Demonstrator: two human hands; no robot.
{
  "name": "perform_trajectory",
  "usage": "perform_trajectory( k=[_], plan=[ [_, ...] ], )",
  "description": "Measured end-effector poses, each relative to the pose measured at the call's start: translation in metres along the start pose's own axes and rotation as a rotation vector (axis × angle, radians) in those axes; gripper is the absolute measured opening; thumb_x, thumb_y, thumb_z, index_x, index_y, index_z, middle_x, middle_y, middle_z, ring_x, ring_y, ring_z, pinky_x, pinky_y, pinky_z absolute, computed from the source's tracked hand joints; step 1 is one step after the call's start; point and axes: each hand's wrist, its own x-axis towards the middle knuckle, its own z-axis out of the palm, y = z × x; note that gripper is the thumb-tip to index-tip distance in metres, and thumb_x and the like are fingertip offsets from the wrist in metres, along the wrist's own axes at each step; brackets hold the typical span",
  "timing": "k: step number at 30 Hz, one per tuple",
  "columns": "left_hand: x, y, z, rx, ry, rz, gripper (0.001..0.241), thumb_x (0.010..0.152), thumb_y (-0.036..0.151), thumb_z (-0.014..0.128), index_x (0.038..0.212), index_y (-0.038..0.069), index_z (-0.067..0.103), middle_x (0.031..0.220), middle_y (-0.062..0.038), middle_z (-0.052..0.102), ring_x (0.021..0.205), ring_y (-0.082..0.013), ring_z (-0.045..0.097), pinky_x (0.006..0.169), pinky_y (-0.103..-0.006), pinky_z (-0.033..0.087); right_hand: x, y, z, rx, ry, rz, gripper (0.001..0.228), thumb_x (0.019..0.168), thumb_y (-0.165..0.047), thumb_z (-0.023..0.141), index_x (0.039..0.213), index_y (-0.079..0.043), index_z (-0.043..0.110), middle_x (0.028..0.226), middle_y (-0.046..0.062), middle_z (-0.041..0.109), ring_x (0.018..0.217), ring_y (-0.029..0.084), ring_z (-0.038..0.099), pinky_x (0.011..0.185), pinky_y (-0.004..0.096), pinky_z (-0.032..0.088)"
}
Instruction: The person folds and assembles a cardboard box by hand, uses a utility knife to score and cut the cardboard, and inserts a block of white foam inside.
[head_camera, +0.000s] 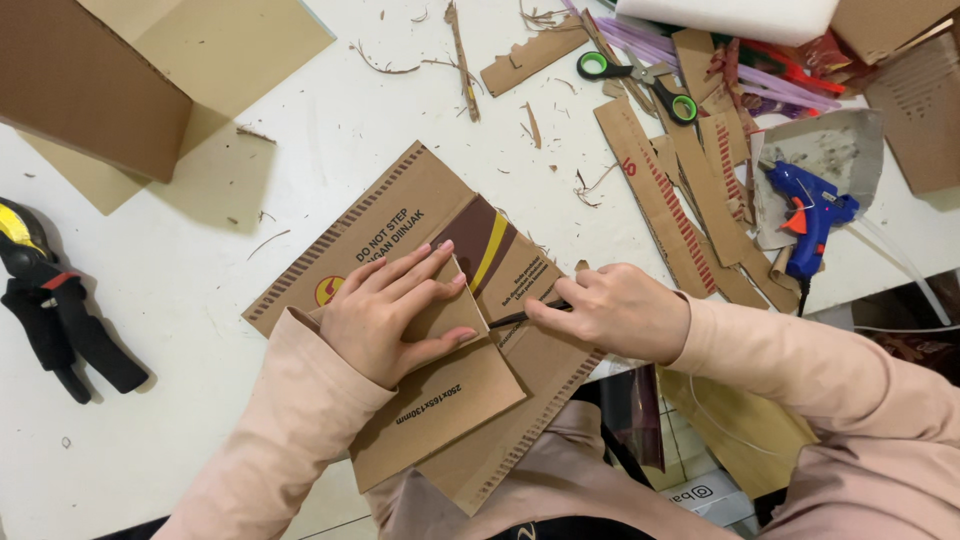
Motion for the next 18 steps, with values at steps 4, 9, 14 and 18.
perform_trajectory(
  k=[4,9,14,18],
  plan=[
    [0.001,0.001,-0.002,-0.008,-0.013,-0.002,0.036,0.072,0.053,0.064,0.1,0.03,0.06,0.13,0.009,0.053,0.117,-0.0123,0.051,0.093,-0.0403,0.04,-0.006,0.004,0.007,-0.016,-0.013,0.011,0.028,0.082,-0.012,0.056,0.11,-0.018,0.059,0.067,0.01,0.061,0.055,0.019,0.065,0.05,0.028,0.053],
    [0.0,0.001,-0.002,-0.014,-0.012,-0.004,0.036,0.073,0.053,0.064,0.1,0.03,0.061,0.129,0.008,0.054,0.116,-0.0127,0.052,0.093,-0.0405,0.04,-0.012,0.009,0.012,-0.031,0.021,0.029,0.03,0.083,-0.012,0.053,0.112,-0.019,0.057,0.066,0.007,0.061,0.052,0.017,0.063,0.048,0.026,0.052],
    [0.001,0.001,-0.003,0.007,0.005,0.008,0.036,0.073,0.054,0.063,0.099,0.03,0.061,0.128,0.008,0.054,0.115,-0.0125,0.052,0.092,-0.0398,0.041,-0.024,0.017,0.014,0.006,0.089,0.082,0.023,0.086,-0.017,0.051,0.108,-0.022,0.06,0.068,0.005,0.061,0.054,0.014,0.062,0.052,0.024,0.052],
    [0.003,0.01,-0.01,0.026,0.013,-0.004,0.041,0.07,0.055,0.064,0.1,0.029,0.061,0.127,0.005,0.055,0.114,-0.0151,0.054,0.091,-0.0417,0.041,-0.049,0.031,0.02,0.293,0.311,0.392,0.024,0.092,-0.02,0.044,0.111,-0.012,0.058,0.078,0.008,0.056,0.066,0.027,0.06,0.059,0.033,0.05]
  ],
)
